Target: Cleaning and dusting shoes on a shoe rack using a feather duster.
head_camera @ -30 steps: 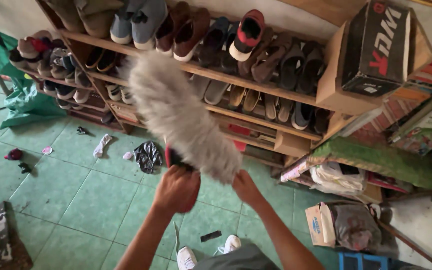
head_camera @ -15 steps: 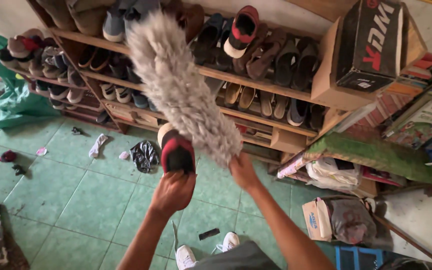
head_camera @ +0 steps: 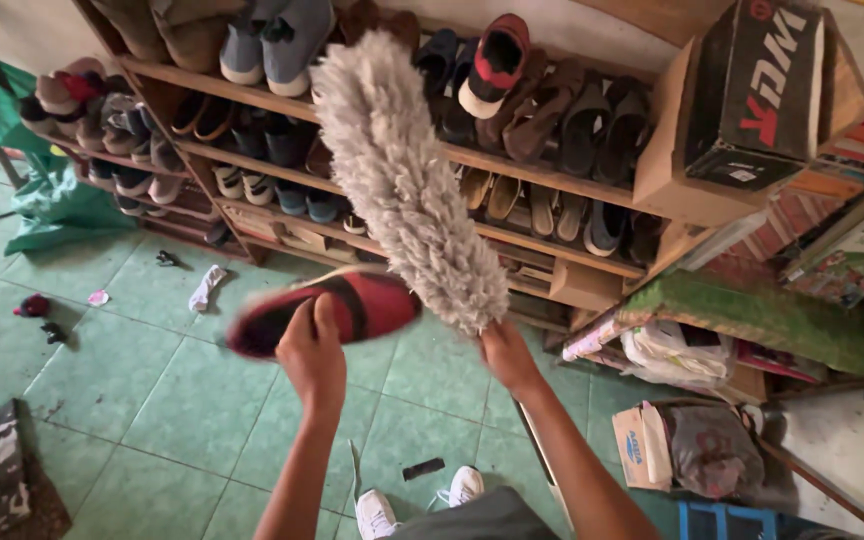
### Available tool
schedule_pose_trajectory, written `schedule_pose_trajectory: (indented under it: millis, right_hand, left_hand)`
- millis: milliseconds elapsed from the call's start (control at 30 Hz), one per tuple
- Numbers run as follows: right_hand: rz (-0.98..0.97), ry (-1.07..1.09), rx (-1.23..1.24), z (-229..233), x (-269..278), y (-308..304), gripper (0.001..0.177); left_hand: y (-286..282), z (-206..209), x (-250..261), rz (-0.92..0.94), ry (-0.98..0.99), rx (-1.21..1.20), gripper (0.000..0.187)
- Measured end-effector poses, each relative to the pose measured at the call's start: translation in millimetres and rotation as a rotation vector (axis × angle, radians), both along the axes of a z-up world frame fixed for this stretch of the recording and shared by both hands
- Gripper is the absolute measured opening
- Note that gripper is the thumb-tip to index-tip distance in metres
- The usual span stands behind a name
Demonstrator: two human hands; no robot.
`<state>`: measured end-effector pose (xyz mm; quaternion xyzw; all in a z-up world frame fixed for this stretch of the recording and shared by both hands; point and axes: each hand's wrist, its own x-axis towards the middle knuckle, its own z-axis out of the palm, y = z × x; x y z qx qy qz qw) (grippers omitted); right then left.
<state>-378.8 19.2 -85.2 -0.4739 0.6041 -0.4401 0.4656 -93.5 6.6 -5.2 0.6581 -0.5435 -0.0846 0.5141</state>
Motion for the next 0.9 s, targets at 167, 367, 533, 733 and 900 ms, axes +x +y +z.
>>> schedule_pose_trajectory:
  millis: [167, 367, 533, 733, 900]
  right_hand:
    - [0.093, 0.118, -0.228, 76, 37, 14, 0.035]
    - [0.22, 0.292, -0.229, 43, 33, 17, 0.034]
    - [0.045, 0.767, 0.032, -1, -10, -24, 0.042]
    - [0.298, 0.302, -0.252, 96, 39, 1, 0.033]
    - [0.152, 0.628, -0.037, 44, 4, -51, 0.045]
  left_hand:
    - [-11, -57, 1, -0.26, 1.093, 0.071, 0.044]
    - [21, 22, -19, -0.725, 1.93, 0.064, 0.077]
    - [23, 26, -27, -0.865, 1.803, 0.072, 0.099]
    - [18, 15, -19, -0.824, 0.825, 0.096, 0.103]
    - [11, -23, -10, -0.628, 0.161, 0.231, 0.111]
